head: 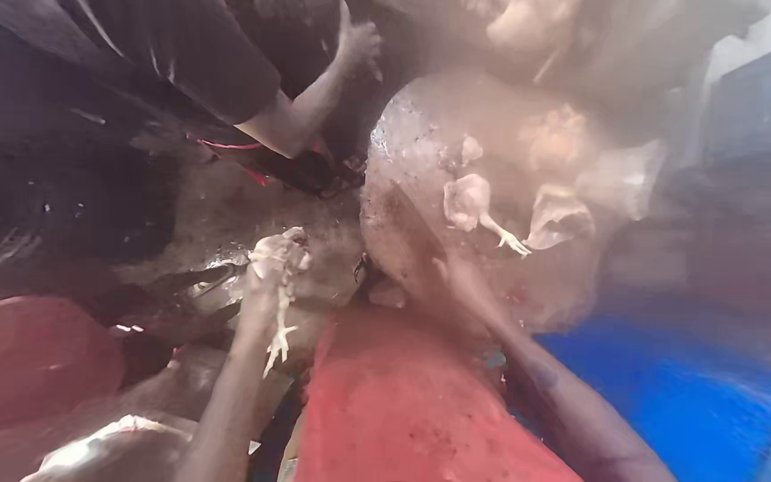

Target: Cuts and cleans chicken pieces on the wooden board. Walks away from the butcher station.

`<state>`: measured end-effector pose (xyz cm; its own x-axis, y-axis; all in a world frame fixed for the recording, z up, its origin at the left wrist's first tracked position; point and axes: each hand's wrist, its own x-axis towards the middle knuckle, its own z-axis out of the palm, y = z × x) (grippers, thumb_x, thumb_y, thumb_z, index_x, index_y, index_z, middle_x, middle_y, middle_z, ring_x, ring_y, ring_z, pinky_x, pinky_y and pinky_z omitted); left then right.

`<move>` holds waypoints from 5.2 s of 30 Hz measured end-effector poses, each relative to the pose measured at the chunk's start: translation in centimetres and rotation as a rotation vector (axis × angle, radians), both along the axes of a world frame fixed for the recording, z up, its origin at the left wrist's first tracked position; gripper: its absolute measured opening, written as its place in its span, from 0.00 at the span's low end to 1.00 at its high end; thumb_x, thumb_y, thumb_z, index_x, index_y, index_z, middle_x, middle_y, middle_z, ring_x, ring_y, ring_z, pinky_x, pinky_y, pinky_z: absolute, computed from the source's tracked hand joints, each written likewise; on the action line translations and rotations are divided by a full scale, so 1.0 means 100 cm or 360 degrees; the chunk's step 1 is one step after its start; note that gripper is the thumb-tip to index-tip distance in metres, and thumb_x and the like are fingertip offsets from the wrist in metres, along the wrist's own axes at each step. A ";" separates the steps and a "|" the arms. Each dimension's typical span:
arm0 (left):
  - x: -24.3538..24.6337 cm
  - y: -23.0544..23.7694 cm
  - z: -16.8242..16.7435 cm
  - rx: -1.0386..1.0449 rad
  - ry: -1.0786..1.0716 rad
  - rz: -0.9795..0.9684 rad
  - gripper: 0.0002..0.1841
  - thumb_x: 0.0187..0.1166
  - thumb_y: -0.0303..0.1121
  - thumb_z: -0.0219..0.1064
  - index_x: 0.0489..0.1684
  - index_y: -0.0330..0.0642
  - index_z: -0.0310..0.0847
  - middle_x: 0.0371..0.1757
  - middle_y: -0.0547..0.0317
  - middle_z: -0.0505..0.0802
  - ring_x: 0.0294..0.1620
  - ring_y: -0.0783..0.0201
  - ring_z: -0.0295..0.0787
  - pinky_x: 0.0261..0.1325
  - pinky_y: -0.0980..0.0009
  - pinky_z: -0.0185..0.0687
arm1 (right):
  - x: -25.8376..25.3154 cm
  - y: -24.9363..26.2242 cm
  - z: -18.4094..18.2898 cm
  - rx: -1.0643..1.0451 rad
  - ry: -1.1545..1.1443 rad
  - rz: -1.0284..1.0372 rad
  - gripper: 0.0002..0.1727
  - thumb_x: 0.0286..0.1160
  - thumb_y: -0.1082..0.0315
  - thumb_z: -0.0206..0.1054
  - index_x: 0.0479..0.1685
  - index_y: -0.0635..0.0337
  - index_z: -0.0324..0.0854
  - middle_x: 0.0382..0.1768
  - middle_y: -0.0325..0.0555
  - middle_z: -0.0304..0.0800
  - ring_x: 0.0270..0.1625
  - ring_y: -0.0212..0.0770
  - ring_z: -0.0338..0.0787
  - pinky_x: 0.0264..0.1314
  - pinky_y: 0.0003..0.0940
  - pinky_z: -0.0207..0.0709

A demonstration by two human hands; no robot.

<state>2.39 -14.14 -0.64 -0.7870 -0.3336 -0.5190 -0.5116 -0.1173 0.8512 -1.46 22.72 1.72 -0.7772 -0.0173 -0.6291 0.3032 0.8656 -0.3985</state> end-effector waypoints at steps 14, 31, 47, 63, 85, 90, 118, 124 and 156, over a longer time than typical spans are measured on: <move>0.019 -0.094 0.065 -0.0423 0.0188 0.0088 0.25 0.85 0.50 0.62 0.75 0.49 0.70 0.39 0.65 0.88 0.28 0.72 0.82 0.30 0.73 0.82 | -0.011 -0.044 0.010 -0.0193 -0.0108 0.0719 0.29 0.90 0.43 0.52 0.73 0.57 0.76 0.51 0.57 0.92 0.55 0.58 0.92 0.60 0.62 0.83; -0.029 0.186 -0.023 0.0873 -0.0389 -0.0120 0.23 0.94 0.38 0.51 0.84 0.44 0.54 0.46 0.48 0.88 0.39 0.54 0.92 0.42 0.56 0.93 | 0.014 -0.009 0.072 -0.1156 0.0638 -0.0582 0.40 0.87 0.31 0.39 0.52 0.63 0.76 0.25 0.28 0.74 0.24 0.22 0.74 0.27 0.23 0.75; -0.002 0.115 -0.004 0.0675 -0.0488 -0.0264 0.16 0.94 0.35 0.52 0.74 0.43 0.62 0.34 0.56 0.83 0.23 0.63 0.82 0.23 0.69 0.83 | 0.010 -0.030 -0.022 -0.0966 0.0128 -0.0575 0.25 0.96 0.58 0.39 0.62 0.66 0.78 0.35 0.45 0.81 0.33 0.36 0.81 0.40 0.36 0.80; -0.036 0.086 0.023 0.0643 -0.0211 -0.0311 0.14 0.94 0.34 0.48 0.72 0.45 0.61 0.33 0.57 0.82 0.22 0.64 0.81 0.24 0.69 0.83 | 0.030 0.000 0.001 -0.0481 0.0006 -0.0158 0.28 0.95 0.52 0.41 0.66 0.67 0.78 0.47 0.56 0.89 0.50 0.48 0.90 0.58 0.49 0.83; -0.052 0.075 0.022 0.0545 -0.0209 -0.0118 0.15 0.94 0.36 0.50 0.73 0.46 0.65 0.35 0.58 0.84 0.23 0.67 0.81 0.24 0.73 0.81 | 0.000 -0.036 -0.008 -0.1402 -0.0583 -0.0885 0.33 0.95 0.44 0.27 0.50 0.59 0.73 0.18 0.36 0.69 0.14 0.32 0.68 0.16 0.28 0.68; -0.036 0.068 0.026 0.0651 -0.0250 -0.0133 0.14 0.95 0.34 0.47 0.73 0.44 0.64 0.33 0.58 0.83 0.22 0.67 0.80 0.23 0.74 0.81 | 0.056 -0.014 0.006 -0.1461 -0.0846 -0.1190 0.32 0.94 0.42 0.24 0.48 0.54 0.70 0.15 0.32 0.66 0.11 0.29 0.65 0.11 0.25 0.66; -0.080 0.063 0.016 0.0742 -0.0223 -0.0114 0.13 0.95 0.37 0.48 0.71 0.50 0.66 0.35 0.59 0.83 0.24 0.67 0.81 0.27 0.72 0.84 | 0.002 -0.024 0.039 -0.0573 0.0476 -0.0057 0.41 0.87 0.34 0.45 0.63 0.67 0.82 0.38 0.49 0.90 0.40 0.39 0.89 0.48 0.42 0.86; -0.080 0.060 0.012 0.0712 -0.0259 -0.0088 0.13 0.94 0.37 0.50 0.70 0.50 0.68 0.34 0.60 0.83 0.24 0.67 0.81 0.26 0.72 0.83 | -0.003 -0.015 0.011 -0.0315 0.0187 -0.0042 0.28 0.92 0.51 0.45 0.65 0.64 0.80 0.42 0.53 0.91 0.44 0.47 0.91 0.53 0.50 0.85; -0.074 0.156 -0.016 0.0552 -0.0609 -0.0686 0.20 0.95 0.45 0.49 0.71 0.39 0.70 0.47 0.50 0.93 0.37 0.60 0.91 0.40 0.65 0.88 | -0.006 -0.001 0.039 -0.1604 0.0760 -0.0704 0.37 0.80 0.24 0.39 0.34 0.48 0.75 0.15 0.26 0.69 0.15 0.24 0.70 0.18 0.24 0.71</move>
